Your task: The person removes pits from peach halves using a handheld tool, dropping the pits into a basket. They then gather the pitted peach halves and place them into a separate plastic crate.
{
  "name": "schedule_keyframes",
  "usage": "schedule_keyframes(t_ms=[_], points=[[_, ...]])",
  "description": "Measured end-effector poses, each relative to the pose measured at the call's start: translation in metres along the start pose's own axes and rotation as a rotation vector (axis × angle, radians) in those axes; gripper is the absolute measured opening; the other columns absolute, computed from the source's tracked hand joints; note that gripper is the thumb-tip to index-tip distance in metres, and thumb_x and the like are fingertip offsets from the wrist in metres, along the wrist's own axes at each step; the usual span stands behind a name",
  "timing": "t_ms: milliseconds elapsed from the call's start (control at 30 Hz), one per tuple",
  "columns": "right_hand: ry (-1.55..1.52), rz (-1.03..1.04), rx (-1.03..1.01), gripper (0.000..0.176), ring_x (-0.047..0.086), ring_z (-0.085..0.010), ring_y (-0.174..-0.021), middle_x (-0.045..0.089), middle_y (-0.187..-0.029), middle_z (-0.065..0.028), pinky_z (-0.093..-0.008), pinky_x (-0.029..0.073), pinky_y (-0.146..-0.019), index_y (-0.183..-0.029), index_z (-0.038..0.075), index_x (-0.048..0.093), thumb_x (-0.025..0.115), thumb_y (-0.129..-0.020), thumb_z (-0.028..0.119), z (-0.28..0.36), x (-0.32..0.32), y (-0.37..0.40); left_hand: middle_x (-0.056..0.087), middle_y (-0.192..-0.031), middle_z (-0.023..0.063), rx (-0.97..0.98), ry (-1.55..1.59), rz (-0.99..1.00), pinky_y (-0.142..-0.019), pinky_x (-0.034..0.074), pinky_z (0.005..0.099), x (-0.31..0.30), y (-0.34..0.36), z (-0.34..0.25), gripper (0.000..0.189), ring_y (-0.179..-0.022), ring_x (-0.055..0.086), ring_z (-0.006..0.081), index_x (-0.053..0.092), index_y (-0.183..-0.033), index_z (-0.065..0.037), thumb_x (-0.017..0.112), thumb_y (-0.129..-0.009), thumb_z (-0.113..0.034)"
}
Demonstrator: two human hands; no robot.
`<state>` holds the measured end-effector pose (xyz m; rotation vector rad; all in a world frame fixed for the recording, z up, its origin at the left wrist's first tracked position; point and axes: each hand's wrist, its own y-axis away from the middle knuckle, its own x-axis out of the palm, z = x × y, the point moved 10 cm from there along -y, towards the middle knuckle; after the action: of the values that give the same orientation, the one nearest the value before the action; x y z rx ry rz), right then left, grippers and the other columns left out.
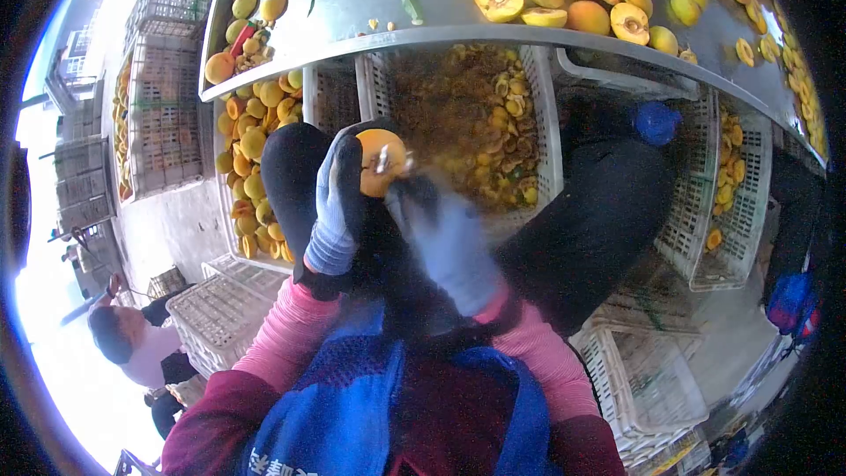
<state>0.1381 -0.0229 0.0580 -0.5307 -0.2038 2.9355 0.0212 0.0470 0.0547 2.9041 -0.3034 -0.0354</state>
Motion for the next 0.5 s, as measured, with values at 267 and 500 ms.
schedule_keyframes(t_ms=[267,500], points=[[-0.219,0.064,0.22,0.029,0.065,-0.0368,-0.087,0.064,-0.095,-0.024,-0.0431,0.05,-0.073,-0.114,-0.002,0.053,0.054,-0.09,0.015,0.0,0.01,0.009,0.056,-0.109,0.0175,0.164,-0.023,0.019,-0.083,0.047,0.0333,0.003,0.012,-0.008,0.033,-0.095,0.058,0.0248,0.047,-0.12,0.005,0.051,-0.093,-0.013],[-0.282,0.172,0.255,0.035,0.056,-0.0302,-0.104,0.056,-0.113,-0.0238,-0.037,0.045,-0.088,-0.124,-0.006,0.048,0.048,-0.093,0.011,-0.001,0.027,0.021,0.06,-0.103,0.0105,0.177,0.009,-0.059,-0.085,0.045,0.0289,-0.003,0.021,-0.025,0.027,-0.095,0.056,0.016,0.053,-0.116,0.002,0.048,-0.093,-0.01]])
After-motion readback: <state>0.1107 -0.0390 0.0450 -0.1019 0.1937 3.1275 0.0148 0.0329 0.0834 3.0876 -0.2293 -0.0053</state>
